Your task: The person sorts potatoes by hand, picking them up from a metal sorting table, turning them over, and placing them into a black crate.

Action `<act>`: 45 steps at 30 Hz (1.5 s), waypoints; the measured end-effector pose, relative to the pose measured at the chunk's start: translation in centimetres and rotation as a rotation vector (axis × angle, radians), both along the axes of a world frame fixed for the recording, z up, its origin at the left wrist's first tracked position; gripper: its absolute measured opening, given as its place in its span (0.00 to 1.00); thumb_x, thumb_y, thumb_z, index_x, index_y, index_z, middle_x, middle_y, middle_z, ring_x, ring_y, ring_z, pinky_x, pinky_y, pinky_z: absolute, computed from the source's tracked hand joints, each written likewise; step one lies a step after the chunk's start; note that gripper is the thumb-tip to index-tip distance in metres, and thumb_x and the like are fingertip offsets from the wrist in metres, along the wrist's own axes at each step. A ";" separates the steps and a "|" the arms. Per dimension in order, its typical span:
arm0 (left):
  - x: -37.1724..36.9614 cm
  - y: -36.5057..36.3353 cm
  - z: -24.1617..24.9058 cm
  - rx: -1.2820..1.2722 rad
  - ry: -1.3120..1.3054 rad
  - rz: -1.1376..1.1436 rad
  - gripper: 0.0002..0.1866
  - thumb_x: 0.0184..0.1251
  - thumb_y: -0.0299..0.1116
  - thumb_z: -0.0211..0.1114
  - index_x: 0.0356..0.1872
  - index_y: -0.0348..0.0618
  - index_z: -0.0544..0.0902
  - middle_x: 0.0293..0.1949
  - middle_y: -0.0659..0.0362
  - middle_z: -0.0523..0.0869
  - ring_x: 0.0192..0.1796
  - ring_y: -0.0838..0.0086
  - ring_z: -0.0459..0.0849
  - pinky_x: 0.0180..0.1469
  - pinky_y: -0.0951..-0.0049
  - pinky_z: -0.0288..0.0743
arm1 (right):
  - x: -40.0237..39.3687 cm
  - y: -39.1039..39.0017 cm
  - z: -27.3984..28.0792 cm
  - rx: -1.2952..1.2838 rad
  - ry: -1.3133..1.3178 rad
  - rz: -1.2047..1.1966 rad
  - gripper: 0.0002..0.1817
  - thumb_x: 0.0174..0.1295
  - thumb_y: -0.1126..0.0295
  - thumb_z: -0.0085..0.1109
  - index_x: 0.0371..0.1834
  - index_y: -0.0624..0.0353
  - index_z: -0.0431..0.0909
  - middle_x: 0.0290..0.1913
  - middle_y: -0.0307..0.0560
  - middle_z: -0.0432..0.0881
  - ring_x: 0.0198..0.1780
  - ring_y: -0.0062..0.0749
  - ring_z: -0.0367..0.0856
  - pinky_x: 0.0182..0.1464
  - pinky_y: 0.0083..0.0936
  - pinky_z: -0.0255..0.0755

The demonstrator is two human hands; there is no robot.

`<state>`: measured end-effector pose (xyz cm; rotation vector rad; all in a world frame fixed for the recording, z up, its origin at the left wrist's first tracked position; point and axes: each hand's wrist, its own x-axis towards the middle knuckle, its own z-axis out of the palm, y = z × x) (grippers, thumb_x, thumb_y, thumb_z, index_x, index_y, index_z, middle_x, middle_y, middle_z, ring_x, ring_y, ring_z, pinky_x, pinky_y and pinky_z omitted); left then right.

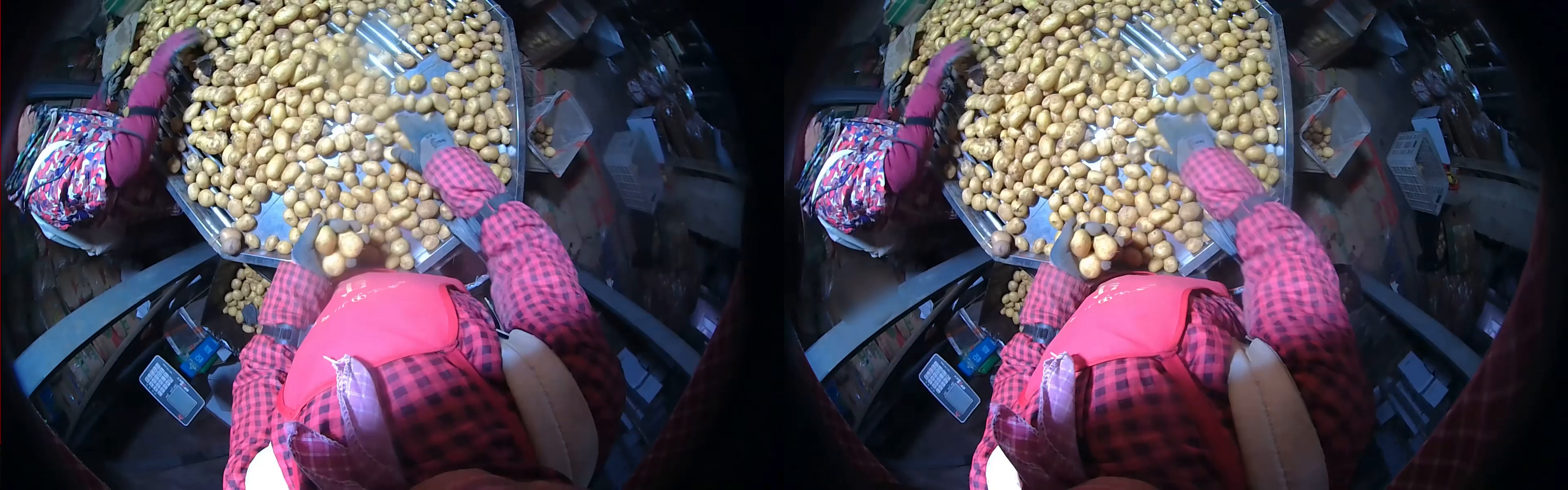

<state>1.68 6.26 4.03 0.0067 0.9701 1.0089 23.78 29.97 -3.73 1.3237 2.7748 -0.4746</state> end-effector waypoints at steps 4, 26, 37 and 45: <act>-0.3 -1.1 -3.0 -0.085 -0.007 0.161 0.36 0.80 0.57 0.34 0.52 0.29 0.77 0.49 0.41 0.84 0.44 0.58 0.84 0.47 0.63 0.81 | 4.0 2.8 2.1 -0.328 0.239 -0.396 0.29 0.65 0.50 0.60 0.65 0.53 0.73 0.58 0.54 0.81 0.61 0.51 0.78 0.65 0.41 0.70; -0.2 0.5 -2.7 -0.101 -0.178 0.068 0.30 0.83 0.51 0.36 0.53 0.33 0.77 0.52 0.47 0.85 0.54 0.60 0.84 0.60 0.62 0.77 | 13.1 11.9 -8.5 -0.184 -0.338 -0.318 0.20 0.66 0.59 0.60 0.59 0.53 0.82 0.58 0.48 0.84 0.61 0.42 0.82 0.61 0.38 0.76; 0.3 -0.6 -2.8 0.144 -0.022 -0.058 0.30 0.83 0.51 0.40 0.50 0.28 0.79 0.50 0.46 0.83 0.55 0.55 0.83 0.53 0.58 0.80 | 18.4 12.1 -9.1 -0.226 -0.364 -0.455 0.25 0.61 0.55 0.65 0.60 0.51 0.81 0.56 0.50 0.85 0.60 0.39 0.82 0.60 0.36 0.76; -1.6 -2.4 -3.0 -0.009 -0.164 -0.052 0.33 0.80 0.56 0.42 0.62 0.32 0.74 0.52 0.47 0.83 0.55 0.55 0.83 0.50 0.58 0.81 | 18.3 10.2 -9.4 -0.292 -0.210 -0.541 0.29 0.57 0.53 0.69 0.62 0.51 0.81 0.55 0.51 0.85 0.60 0.37 0.82 0.60 0.34 0.76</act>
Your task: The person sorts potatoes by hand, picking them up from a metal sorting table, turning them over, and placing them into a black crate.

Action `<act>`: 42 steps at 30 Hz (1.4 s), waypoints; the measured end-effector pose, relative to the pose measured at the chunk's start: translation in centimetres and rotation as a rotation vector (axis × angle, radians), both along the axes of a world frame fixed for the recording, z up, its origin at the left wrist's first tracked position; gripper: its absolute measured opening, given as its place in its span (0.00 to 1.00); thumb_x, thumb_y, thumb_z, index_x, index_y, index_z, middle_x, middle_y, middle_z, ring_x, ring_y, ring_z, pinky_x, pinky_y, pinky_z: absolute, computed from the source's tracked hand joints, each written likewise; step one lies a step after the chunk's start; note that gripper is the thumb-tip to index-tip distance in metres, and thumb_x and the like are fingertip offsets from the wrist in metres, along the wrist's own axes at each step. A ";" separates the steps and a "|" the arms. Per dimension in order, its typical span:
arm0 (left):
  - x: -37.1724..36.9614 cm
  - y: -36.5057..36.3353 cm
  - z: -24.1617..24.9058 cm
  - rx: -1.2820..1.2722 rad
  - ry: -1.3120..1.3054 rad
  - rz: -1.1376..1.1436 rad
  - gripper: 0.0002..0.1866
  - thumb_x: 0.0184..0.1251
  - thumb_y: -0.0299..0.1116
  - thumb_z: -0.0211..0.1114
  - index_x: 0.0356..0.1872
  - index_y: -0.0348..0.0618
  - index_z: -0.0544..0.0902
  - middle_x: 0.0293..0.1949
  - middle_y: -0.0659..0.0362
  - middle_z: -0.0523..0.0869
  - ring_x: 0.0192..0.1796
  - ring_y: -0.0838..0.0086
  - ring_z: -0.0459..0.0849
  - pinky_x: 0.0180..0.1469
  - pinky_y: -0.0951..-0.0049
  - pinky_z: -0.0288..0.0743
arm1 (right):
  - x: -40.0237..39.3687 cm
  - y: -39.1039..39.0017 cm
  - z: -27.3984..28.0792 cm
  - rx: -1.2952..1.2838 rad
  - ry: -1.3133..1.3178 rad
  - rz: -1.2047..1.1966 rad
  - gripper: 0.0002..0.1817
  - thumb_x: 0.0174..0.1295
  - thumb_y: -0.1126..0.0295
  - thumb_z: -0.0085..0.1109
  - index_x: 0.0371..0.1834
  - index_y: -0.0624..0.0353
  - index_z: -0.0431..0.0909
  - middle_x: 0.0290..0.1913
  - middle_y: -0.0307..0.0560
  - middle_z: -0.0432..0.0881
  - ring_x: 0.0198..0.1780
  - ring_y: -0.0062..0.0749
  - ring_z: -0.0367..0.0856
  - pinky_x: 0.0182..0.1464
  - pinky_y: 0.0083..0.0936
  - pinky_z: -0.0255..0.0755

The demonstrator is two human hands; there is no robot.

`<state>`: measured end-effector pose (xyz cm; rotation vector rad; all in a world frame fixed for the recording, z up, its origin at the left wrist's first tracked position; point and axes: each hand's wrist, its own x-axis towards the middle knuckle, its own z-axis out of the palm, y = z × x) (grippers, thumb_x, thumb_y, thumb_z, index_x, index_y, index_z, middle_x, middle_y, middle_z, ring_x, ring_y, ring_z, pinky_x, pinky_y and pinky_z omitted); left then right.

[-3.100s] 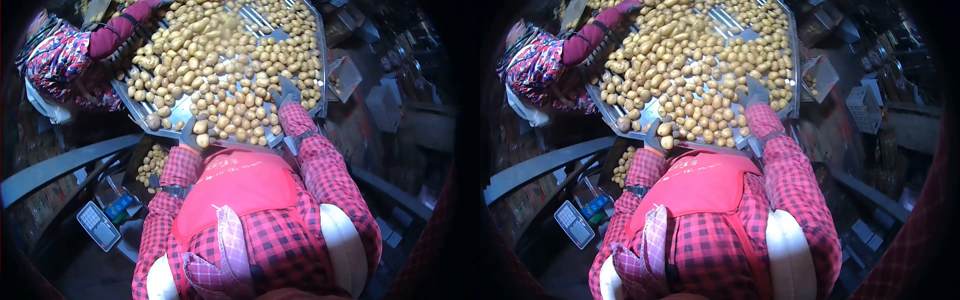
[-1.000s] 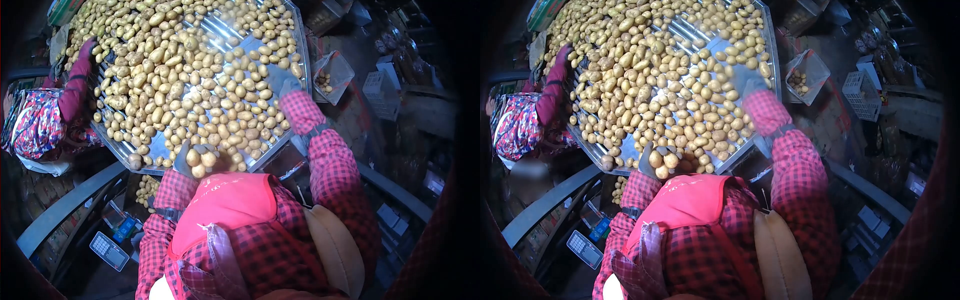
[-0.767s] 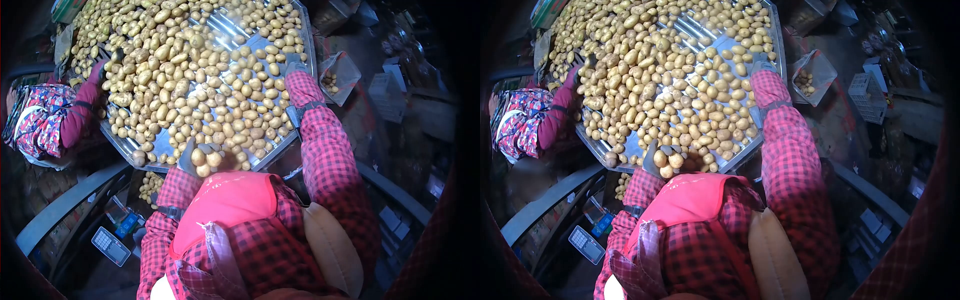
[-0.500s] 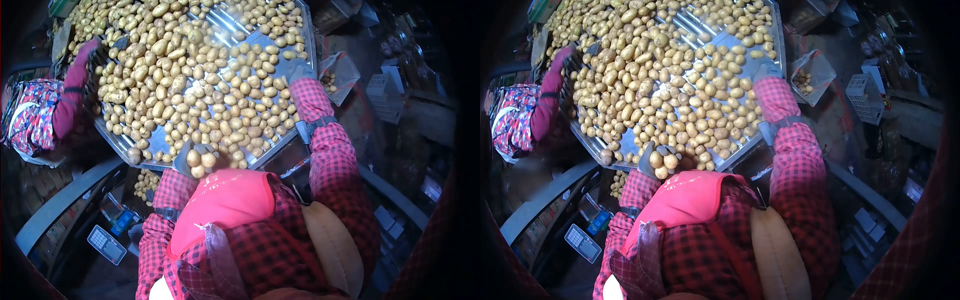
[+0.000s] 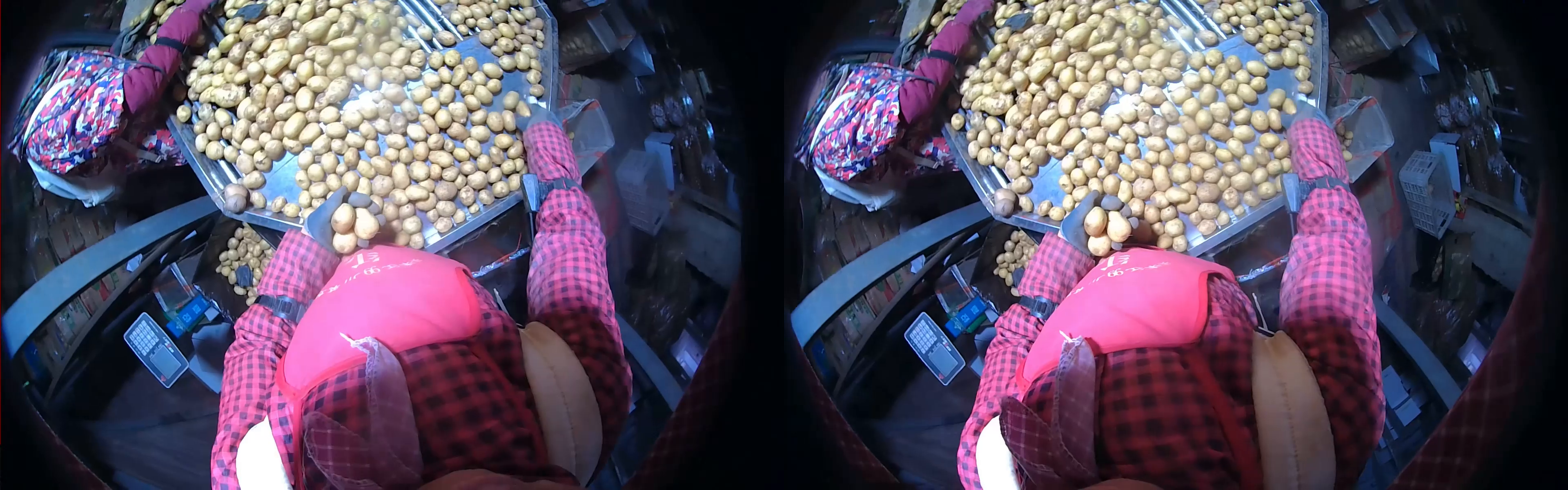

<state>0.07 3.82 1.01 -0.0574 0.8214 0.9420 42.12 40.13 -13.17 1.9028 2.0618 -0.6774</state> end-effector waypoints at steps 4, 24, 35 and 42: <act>0.5 -0.9 0.8 -0.072 0.008 0.098 0.31 0.80 0.53 0.46 0.66 0.33 0.73 0.56 0.48 0.83 0.54 0.63 0.84 0.45 0.67 0.82 | -3.5 -6.1 5.1 0.046 0.436 -0.262 0.30 0.57 0.48 0.68 0.61 0.51 0.81 0.51 0.50 0.86 0.55 0.36 0.83 0.57 0.33 0.76; -9.4 -15.2 2.4 -0.028 0.001 0.502 0.18 0.73 0.38 0.61 0.56 0.38 0.77 0.46 0.52 0.83 0.40 0.62 0.85 0.29 0.68 0.80 | -26.9 -28.4 11.2 0.188 0.749 0.110 0.22 0.67 0.64 0.56 0.63 0.57 0.78 0.59 0.58 0.82 0.61 0.48 0.80 0.65 0.39 0.71; -22.9 -37.2 -13.7 -0.520 0.435 1.028 0.25 0.78 0.52 0.46 0.70 0.56 0.69 0.70 0.56 0.72 0.74 0.62 0.66 0.75 0.49 0.56 | -20.2 -27.0 6.1 0.418 0.055 0.699 0.34 0.58 0.50 0.65 0.68 0.42 0.68 0.72 0.41 0.67 0.73 0.39 0.64 0.71 0.46 0.57; -13.8 -20.9 -5.3 0.203 1.620 0.164 0.14 0.71 0.31 0.61 0.56 0.43 0.82 0.51 0.55 0.84 0.52 0.64 0.84 0.53 0.66 0.79 | -18.3 -22.2 8.6 0.473 0.025 0.596 0.24 0.65 0.54 0.58 0.64 0.45 0.76 0.66 0.46 0.77 0.67 0.44 0.73 0.67 0.45 0.65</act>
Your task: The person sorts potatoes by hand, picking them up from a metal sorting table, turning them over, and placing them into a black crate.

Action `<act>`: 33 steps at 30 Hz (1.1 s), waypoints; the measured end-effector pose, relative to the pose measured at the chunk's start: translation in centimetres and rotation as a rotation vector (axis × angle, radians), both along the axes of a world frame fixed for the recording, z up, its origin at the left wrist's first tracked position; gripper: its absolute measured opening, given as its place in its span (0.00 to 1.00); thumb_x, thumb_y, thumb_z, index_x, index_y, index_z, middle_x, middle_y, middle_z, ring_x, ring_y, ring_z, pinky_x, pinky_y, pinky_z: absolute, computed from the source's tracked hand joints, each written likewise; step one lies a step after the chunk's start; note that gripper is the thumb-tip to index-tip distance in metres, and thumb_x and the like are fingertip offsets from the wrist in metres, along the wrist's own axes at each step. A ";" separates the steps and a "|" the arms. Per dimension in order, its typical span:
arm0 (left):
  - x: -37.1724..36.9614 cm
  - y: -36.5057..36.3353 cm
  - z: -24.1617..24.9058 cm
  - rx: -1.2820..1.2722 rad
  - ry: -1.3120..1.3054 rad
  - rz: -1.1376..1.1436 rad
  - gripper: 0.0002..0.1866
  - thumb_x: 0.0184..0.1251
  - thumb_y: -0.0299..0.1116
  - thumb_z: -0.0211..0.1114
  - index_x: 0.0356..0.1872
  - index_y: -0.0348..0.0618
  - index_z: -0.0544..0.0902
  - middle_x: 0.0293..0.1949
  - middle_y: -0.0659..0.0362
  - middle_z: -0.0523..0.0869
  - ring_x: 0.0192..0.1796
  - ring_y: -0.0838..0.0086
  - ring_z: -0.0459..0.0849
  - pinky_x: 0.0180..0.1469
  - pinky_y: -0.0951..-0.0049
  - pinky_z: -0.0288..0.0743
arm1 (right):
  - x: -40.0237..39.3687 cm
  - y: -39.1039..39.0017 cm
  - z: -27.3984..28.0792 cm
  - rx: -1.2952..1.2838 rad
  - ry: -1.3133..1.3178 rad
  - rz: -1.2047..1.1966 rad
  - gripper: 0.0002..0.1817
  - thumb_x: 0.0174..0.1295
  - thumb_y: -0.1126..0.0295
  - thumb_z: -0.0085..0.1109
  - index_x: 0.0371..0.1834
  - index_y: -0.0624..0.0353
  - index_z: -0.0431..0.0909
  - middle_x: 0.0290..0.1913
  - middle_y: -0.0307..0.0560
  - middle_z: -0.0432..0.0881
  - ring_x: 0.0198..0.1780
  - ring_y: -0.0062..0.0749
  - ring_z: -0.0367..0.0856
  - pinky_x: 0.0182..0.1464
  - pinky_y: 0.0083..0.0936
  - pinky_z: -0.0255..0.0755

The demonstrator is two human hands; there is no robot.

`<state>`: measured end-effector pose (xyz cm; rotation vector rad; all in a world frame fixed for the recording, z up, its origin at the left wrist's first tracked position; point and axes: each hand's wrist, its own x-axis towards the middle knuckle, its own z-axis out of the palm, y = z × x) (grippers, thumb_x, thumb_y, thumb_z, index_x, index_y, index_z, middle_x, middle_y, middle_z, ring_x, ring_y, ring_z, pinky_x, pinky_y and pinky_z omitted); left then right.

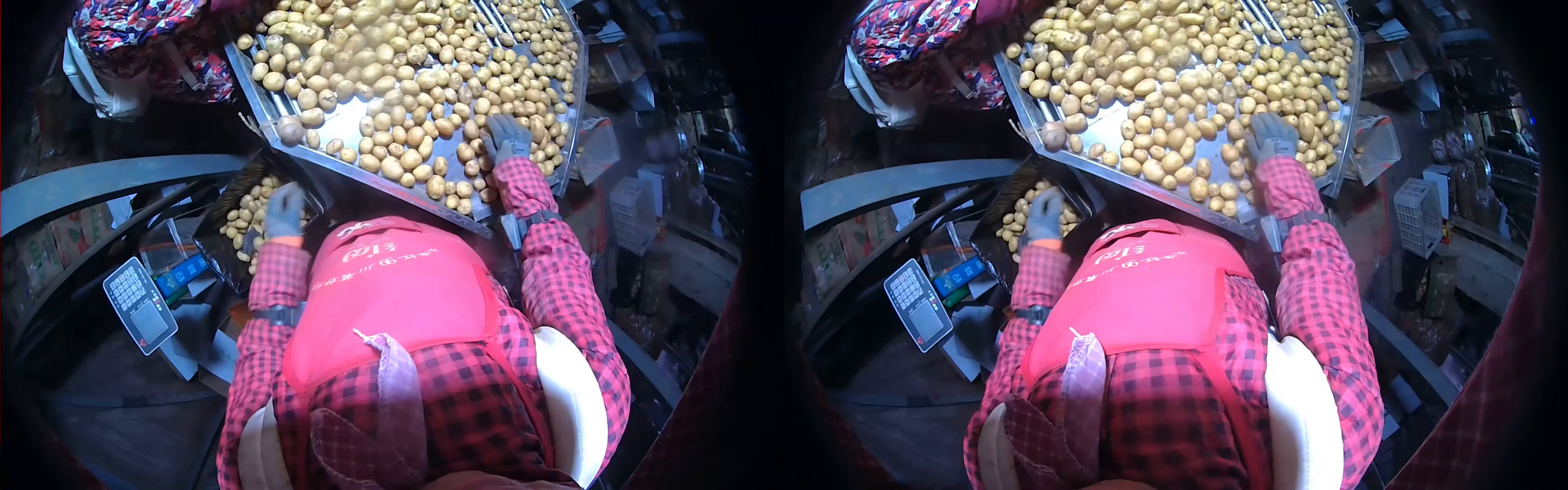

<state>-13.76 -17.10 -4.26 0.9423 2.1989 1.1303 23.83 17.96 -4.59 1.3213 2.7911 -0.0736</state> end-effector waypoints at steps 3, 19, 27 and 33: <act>5.2 7.6 2.3 0.048 0.148 -0.404 0.10 0.66 0.33 0.66 0.46 0.43 0.85 0.44 0.54 0.87 0.49 0.60 0.86 0.53 0.65 0.78 | -7.1 -2.8 4.7 -0.535 -0.210 -0.185 0.15 0.66 0.55 0.55 0.48 0.51 0.80 0.46 0.54 0.85 0.48 0.49 0.84 0.51 0.44 0.76; 16.3 21.5 3.4 -0.786 0.596 -0.990 0.25 0.72 0.36 0.56 0.70 0.66 0.69 0.56 0.54 0.85 0.59 0.55 0.83 0.52 0.52 0.80 | -5.1 -12.3 -0.2 -0.636 0.072 -0.132 0.29 0.60 0.43 0.60 0.58 0.51 0.79 0.53 0.54 0.85 0.55 0.52 0.84 0.57 0.45 0.76; 14.7 20.7 -1.2 -0.703 0.618 -1.129 0.30 0.68 0.34 0.60 0.71 0.73 0.68 0.67 0.50 0.71 0.63 0.52 0.81 0.58 0.50 0.78 | 3.0 -8.9 -3.9 -1.188 0.790 -0.306 0.29 0.56 0.57 0.67 0.58 0.64 0.80 0.54 0.54 0.84 0.53 0.42 0.84 0.55 0.36 0.78; 15.8 22.3 0.9 -0.787 0.365 -0.973 0.23 0.63 0.35 0.68 0.60 0.60 0.77 0.65 0.50 0.71 0.64 0.51 0.79 0.61 0.52 0.77 | 9.6 -6.4 1.3 -1.276 1.438 -1.062 0.18 0.62 0.61 0.65 0.47 0.66 0.83 0.40 0.47 0.84 0.36 0.36 0.84 0.37 0.35 0.81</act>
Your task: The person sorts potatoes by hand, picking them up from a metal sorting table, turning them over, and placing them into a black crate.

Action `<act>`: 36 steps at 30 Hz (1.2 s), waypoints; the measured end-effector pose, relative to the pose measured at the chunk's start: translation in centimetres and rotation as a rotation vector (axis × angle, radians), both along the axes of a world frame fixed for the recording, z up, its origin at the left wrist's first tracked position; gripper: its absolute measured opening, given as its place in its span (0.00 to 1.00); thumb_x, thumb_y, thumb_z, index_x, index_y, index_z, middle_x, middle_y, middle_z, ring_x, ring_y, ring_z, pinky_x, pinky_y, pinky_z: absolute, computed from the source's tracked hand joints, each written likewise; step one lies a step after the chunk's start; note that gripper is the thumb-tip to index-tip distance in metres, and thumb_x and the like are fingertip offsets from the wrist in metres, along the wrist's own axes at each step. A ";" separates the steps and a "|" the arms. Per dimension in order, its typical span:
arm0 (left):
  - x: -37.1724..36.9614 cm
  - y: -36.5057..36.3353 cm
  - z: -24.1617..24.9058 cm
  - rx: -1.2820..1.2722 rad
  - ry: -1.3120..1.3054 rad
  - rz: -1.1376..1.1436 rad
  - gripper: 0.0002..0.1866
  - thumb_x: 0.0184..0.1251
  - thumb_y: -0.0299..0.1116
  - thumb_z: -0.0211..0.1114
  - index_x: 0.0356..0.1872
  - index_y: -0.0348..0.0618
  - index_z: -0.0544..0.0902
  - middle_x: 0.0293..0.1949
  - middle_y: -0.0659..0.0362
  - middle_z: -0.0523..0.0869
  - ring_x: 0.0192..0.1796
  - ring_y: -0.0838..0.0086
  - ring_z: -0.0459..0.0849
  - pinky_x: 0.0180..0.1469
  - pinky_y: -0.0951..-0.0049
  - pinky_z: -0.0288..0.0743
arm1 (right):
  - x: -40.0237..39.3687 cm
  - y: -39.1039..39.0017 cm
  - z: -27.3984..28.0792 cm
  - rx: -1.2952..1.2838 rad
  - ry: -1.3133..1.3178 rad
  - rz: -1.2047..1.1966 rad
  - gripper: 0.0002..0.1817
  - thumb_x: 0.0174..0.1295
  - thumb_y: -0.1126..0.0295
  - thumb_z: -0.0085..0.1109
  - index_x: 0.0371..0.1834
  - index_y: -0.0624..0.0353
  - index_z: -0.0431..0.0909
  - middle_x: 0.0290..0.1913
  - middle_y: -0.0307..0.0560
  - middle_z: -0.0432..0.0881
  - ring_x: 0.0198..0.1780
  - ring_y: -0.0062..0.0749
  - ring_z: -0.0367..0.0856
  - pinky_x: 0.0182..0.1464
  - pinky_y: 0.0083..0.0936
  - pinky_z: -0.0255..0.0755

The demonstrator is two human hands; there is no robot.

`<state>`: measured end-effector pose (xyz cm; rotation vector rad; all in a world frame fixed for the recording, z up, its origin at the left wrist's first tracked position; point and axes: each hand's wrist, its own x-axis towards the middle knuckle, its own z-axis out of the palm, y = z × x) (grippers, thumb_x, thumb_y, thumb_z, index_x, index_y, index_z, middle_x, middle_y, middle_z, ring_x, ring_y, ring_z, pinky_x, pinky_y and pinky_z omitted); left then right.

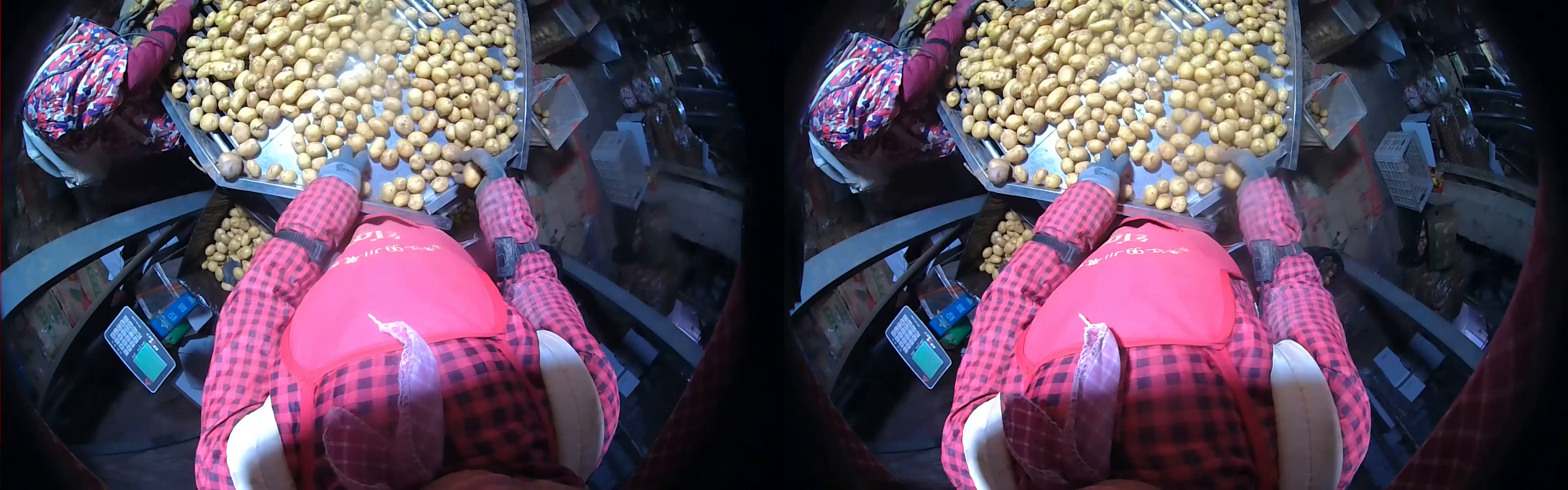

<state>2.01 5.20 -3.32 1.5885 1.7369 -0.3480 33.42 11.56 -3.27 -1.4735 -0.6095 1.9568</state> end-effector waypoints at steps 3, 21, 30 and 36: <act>0.0 -0.1 -4.5 0.087 0.038 -0.042 0.17 0.69 0.39 0.62 0.58 0.57 0.79 0.64 0.47 0.72 0.60 0.48 0.81 0.58 0.52 0.78 | 3.6 4.0 -5.7 0.255 -0.572 0.116 0.21 0.55 0.58 0.73 0.43 0.65 0.83 0.37 0.43 0.84 0.38 0.27 0.84 0.45 0.28 0.80; -7.5 -4.5 -3.9 0.327 -1.445 1.524 0.25 0.47 0.21 0.74 0.50 0.45 0.80 0.45 0.53 0.83 0.40 0.63 0.86 0.41 0.63 0.82 | -9.2 1.2 0.2 0.649 -1.312 1.202 0.28 0.59 0.58 0.67 0.65 0.48 0.76 0.58 0.52 0.82 0.59 0.50 0.81 0.59 0.43 0.76; -3.4 -3.6 -0.1 0.233 -0.052 0.180 0.16 0.66 0.45 0.63 0.48 0.48 0.85 0.49 0.49 0.88 0.52 0.52 0.87 0.54 0.53 0.79 | -1.0 5.1 -4.3 0.627 -1.036 0.527 0.21 0.61 0.57 0.65 0.58 0.49 0.84 0.55 0.52 0.85 0.53 0.43 0.86 0.57 0.35 0.78; -0.8 -0.5 1.4 -0.011 0.191 -0.007 0.18 0.74 0.35 0.54 0.59 0.51 0.83 0.62 0.56 0.83 0.65 0.62 0.81 0.62 0.59 0.77 | -2.3 1.8 -1.4 0.788 -1.254 1.033 0.22 0.63 0.61 0.64 0.62 0.40 0.81 0.63 0.49 0.80 0.61 0.49 0.80 0.66 0.38 0.72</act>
